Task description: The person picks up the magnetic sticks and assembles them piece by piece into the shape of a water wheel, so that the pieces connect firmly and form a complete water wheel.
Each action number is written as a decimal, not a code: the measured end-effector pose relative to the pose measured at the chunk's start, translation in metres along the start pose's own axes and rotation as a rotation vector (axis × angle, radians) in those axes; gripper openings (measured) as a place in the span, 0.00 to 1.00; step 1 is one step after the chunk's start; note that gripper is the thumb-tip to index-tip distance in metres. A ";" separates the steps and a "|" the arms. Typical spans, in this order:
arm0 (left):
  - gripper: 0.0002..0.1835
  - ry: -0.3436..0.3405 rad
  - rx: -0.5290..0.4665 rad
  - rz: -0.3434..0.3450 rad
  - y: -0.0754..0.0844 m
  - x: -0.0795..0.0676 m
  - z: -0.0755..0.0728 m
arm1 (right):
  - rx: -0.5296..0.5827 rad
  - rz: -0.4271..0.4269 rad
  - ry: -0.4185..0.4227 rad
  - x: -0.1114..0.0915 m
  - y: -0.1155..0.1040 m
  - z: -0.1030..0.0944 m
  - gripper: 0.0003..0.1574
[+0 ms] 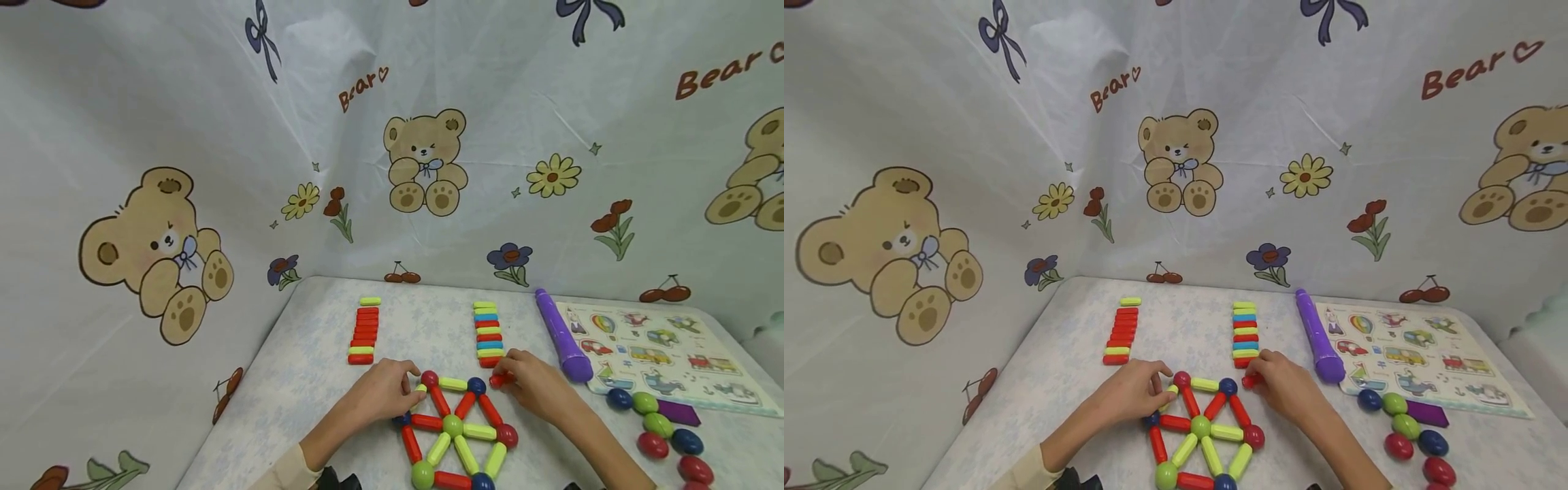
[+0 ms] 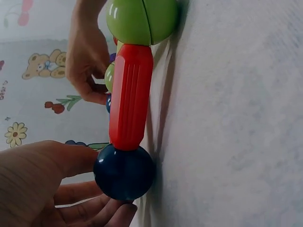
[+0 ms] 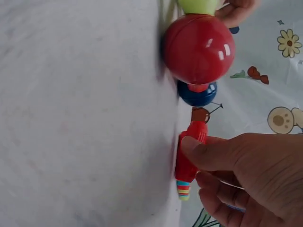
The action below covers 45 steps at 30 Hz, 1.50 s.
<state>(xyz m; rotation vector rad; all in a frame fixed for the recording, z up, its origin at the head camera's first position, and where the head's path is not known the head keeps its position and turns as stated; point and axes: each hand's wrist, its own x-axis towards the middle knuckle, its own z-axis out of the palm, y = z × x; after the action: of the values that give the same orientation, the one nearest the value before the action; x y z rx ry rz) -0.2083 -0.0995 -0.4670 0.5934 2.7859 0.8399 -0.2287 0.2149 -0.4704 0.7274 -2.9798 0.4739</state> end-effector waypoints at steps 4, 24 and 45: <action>0.18 -0.005 0.001 0.004 0.001 0.002 0.002 | 0.053 0.022 0.052 -0.003 -0.012 -0.011 0.16; 0.17 0.014 -0.006 -0.007 -0.005 0.001 0.001 | 0.534 -0.206 -0.199 -0.010 -0.067 -0.013 0.11; 0.11 -0.080 -0.265 0.268 0.021 -0.007 0.019 | 0.255 -0.037 -0.069 -0.022 -0.021 -0.063 0.16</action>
<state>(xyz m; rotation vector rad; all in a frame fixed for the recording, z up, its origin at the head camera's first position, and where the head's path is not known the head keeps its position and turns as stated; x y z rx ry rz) -0.1902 -0.0770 -0.4706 0.9394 2.4992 1.1849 -0.2014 0.2260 -0.4073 0.8311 -2.9948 0.8555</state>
